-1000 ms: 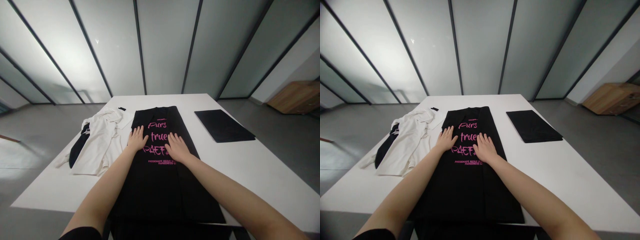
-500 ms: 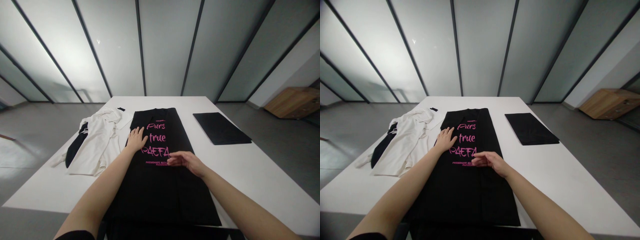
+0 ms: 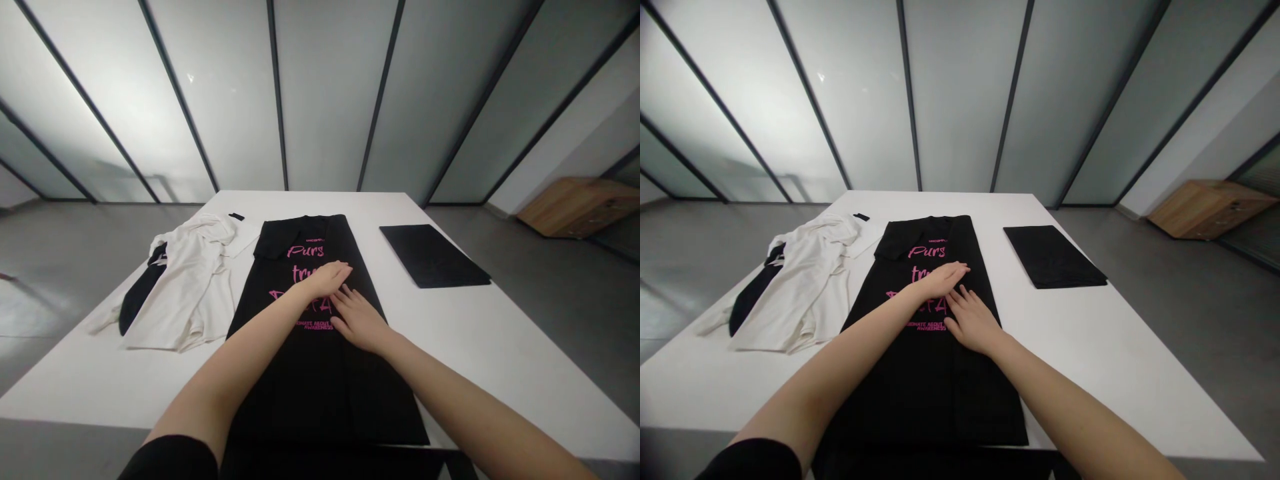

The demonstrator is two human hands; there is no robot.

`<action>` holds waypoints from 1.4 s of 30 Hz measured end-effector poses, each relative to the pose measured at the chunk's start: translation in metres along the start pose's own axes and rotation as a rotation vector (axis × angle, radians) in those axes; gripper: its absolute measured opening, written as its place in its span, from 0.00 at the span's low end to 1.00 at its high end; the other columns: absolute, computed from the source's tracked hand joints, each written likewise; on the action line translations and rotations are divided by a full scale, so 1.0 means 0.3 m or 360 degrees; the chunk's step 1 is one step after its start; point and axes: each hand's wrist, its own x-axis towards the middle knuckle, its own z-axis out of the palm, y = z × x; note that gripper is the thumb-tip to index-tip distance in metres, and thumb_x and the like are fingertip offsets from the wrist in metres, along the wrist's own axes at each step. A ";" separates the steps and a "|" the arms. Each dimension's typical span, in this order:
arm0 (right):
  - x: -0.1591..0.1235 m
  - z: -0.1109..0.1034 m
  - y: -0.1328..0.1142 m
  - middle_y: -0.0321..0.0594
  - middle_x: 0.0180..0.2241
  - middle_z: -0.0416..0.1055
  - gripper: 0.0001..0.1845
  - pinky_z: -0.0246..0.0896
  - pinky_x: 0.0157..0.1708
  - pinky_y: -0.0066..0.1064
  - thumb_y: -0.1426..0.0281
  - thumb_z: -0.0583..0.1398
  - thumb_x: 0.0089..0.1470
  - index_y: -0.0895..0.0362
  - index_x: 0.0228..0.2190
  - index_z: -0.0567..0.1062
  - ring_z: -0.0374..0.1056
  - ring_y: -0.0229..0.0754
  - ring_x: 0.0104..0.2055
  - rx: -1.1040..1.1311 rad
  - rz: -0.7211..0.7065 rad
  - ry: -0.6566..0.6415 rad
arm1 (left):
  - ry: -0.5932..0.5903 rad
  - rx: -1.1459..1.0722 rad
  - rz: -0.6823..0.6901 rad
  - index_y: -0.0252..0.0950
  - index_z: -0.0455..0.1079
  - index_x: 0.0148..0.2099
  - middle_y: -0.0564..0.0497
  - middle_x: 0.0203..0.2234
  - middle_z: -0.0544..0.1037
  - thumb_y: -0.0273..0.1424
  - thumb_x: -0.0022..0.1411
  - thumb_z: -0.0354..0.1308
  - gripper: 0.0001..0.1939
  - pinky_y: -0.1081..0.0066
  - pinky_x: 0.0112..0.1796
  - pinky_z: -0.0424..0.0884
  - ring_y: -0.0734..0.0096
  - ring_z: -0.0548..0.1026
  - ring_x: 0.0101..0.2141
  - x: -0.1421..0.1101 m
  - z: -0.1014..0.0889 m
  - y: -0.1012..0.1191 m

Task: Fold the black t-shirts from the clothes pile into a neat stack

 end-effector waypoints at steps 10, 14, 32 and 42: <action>-0.071 -0.018 -0.047 0.61 0.78 0.44 0.46 0.37 0.76 0.63 0.50 0.58 0.70 0.64 0.76 0.57 0.38 0.67 0.80 -0.0056 -0.0150 -0.0159 | -0.0113 0.0256 -0.0225 0.51 0.63 0.77 0.54 0.77 0.58 0.42 0.82 0.32 0.31 0.51 0.74 0.51 0.56 0.54 0.77 0.058 0.060 -0.013; -0.106 -0.033 -0.089 0.58 0.78 0.45 0.44 0.34 0.77 0.62 0.50 0.60 0.69 0.60 0.76 0.59 0.38 0.64 0.81 0.0084 -0.0355 -0.0241 | -0.0048 0.0356 -0.0205 0.52 0.61 0.78 0.52 0.78 0.58 0.47 0.81 0.40 0.29 0.47 0.74 0.50 0.53 0.52 0.77 0.060 0.056 -0.017; -0.028 0.019 0.056 0.53 0.73 0.63 0.29 0.52 0.73 0.63 0.64 0.54 0.71 0.58 0.68 0.73 0.56 0.65 0.76 0.0157 0.0161 0.0185 | -0.0150 0.0471 0.0048 0.53 0.66 0.75 0.52 0.78 0.57 0.47 0.80 0.46 0.27 0.56 0.74 0.48 0.54 0.52 0.77 0.135 0.012 -0.155; 0.062 -0.035 0.090 0.49 0.78 0.48 0.37 0.46 0.75 0.60 0.58 0.52 0.72 0.55 0.76 0.60 0.44 0.66 0.79 -0.0238 0.0213 -0.0104 | -0.0213 0.0480 0.0067 0.53 0.64 0.76 0.55 0.77 0.59 0.46 0.80 0.44 0.28 0.53 0.74 0.45 0.57 0.50 0.77 0.182 -0.017 -0.210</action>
